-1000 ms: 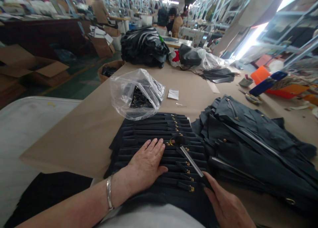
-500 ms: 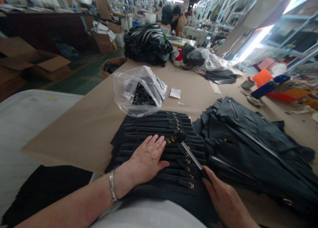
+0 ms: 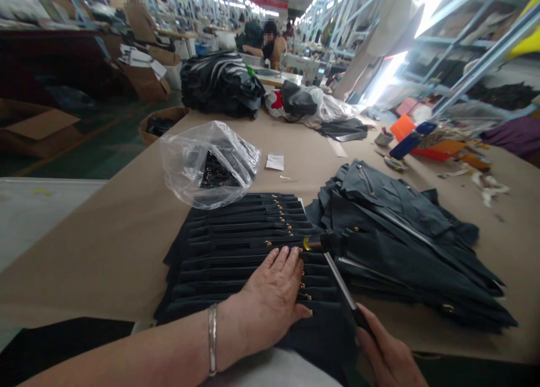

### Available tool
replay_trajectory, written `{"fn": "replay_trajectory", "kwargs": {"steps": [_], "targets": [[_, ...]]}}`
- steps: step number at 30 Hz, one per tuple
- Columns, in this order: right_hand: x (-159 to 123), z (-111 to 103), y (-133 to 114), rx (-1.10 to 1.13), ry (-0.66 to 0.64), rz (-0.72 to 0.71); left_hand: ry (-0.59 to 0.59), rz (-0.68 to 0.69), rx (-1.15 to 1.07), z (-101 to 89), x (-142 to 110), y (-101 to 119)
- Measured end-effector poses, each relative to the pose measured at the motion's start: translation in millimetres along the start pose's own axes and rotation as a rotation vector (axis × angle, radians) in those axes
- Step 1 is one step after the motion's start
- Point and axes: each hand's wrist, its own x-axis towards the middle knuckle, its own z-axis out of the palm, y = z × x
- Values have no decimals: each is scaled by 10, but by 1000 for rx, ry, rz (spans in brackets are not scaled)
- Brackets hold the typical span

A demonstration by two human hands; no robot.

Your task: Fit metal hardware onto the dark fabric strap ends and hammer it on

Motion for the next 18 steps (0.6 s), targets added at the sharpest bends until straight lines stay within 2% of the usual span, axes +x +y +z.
{"fn": "replay_trajectory", "kwargs": {"steps": [3, 6, 13, 18], "targets": [[-49, 75, 40, -39, -21, 0, -4, -13, 9, 185, 2, -67], [43, 135, 14, -74, -39, 33, 24, -26, 17, 276, 36, -172], [539, 203, -193, -218, -68, 93, 47, -82, 72, 222, 201, -276], [566, 70, -187, -155, -62, 46, 47, -146, 150, 179, 165, -180]]}}
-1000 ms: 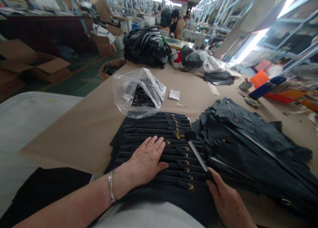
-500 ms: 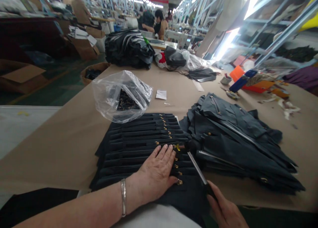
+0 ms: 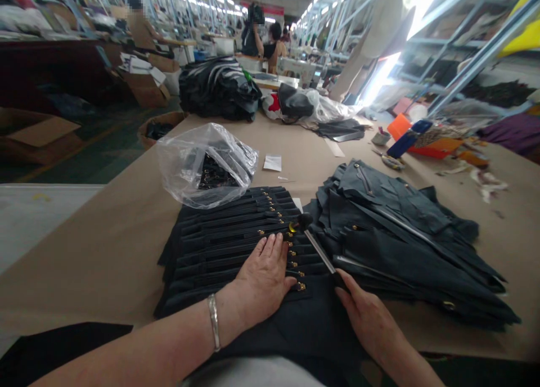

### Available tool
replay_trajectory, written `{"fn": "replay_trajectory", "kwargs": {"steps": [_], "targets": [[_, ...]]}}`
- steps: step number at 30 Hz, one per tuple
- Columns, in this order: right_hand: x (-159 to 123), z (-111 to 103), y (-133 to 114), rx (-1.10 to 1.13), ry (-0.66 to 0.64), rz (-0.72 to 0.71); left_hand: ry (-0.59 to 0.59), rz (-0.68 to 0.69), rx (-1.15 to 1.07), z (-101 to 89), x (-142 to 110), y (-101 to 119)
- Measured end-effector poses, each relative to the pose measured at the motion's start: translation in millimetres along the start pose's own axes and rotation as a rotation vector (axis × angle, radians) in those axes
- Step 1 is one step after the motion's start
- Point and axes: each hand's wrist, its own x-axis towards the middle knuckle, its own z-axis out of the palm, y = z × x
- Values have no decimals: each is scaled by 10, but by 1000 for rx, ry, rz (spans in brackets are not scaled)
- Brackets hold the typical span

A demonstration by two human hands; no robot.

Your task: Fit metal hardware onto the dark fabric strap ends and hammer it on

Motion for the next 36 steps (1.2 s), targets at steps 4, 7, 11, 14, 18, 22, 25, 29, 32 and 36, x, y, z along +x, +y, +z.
{"fn": "replay_trajectory", "kwargs": {"steps": [4, 7, 11, 14, 18, 22, 25, 29, 32, 36], "targets": [[-148, -85, 45, 61, 156, -113, 11, -6, -8, 40, -39, 22], [-167, -26, 76, 23, 154, -126, 39, -2, -16, 79, -39, 6], [-104, 14, 102, -71, 13, -38, 48, -1, -21, 86, -34, -6], [-158, -47, 82, -15, 64, -62, 37, -8, -21, 73, -32, -11], [-287, -36, 75, 44, 171, -128, 42, 2, -35, 55, -26, -23], [-271, -3, 122, -92, 48, -88, 42, -4, -36, 37, -32, -24], [-301, -82, 140, -104, 81, -128, 42, -3, -45, 29, -38, -19], [-452, -102, 137, -35, 199, -247, 29, 12, -50, 26, -31, -17], [-493, -38, 139, -51, 63, -160, 25, 10, -48, 19, -27, -21], [-520, -93, 142, 16, -1, -48, 20, 22, -43, 14, -32, -29]]}}
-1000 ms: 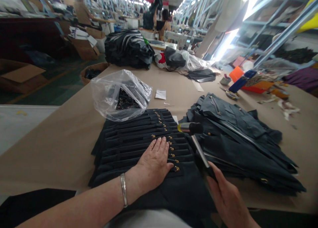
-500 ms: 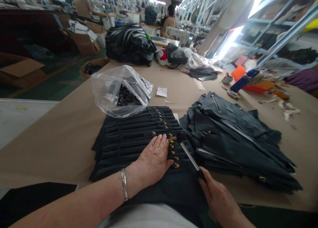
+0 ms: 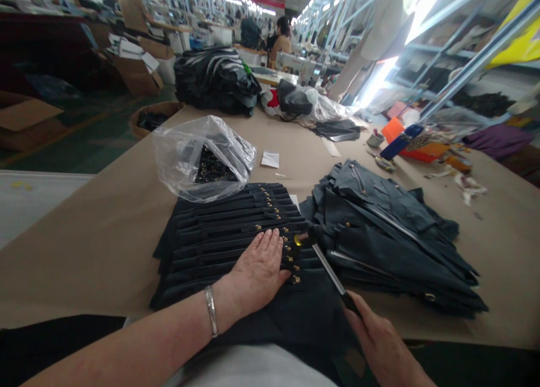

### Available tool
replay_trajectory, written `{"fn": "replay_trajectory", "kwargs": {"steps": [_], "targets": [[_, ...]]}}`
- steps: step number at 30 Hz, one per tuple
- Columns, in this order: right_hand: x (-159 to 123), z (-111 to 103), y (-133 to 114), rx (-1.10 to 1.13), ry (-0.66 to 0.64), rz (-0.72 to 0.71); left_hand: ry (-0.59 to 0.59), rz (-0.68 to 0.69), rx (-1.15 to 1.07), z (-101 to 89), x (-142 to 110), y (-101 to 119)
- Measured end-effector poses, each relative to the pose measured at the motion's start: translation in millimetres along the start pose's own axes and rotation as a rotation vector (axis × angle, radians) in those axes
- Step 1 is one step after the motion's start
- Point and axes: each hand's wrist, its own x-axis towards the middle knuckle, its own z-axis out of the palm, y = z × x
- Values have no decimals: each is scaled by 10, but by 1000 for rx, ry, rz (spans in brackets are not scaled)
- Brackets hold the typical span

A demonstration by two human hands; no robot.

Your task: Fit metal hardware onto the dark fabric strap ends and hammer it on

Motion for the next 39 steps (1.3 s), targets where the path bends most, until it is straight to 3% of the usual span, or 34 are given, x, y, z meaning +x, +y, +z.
{"fn": "replay_trajectory", "kwargs": {"steps": [4, 10, 15, 22, 29, 34, 39], "targets": [[-143, -43, -1, -5, 206, -156, 26, 17, 15, 14, -8, -7], [-196, 61, 10, -55, 6, -18, 24, 8, 18, 59, -16, -7], [-371, -85, 42, -71, 177, -119, 46, 18, 22, 96, -26, -6], [-455, 12, 86, -125, -12, 22, 55, 14, 29, 75, -29, 0], [-599, -138, -50, -42, 90, -113, 52, 29, 45, 81, -32, -8], [-689, 59, 57, -46, -65, 16, 67, 41, 47, 70, -40, -3], [-528, -52, 98, 45, 24, 151, 51, 9, 19, 61, -38, 3]]}}
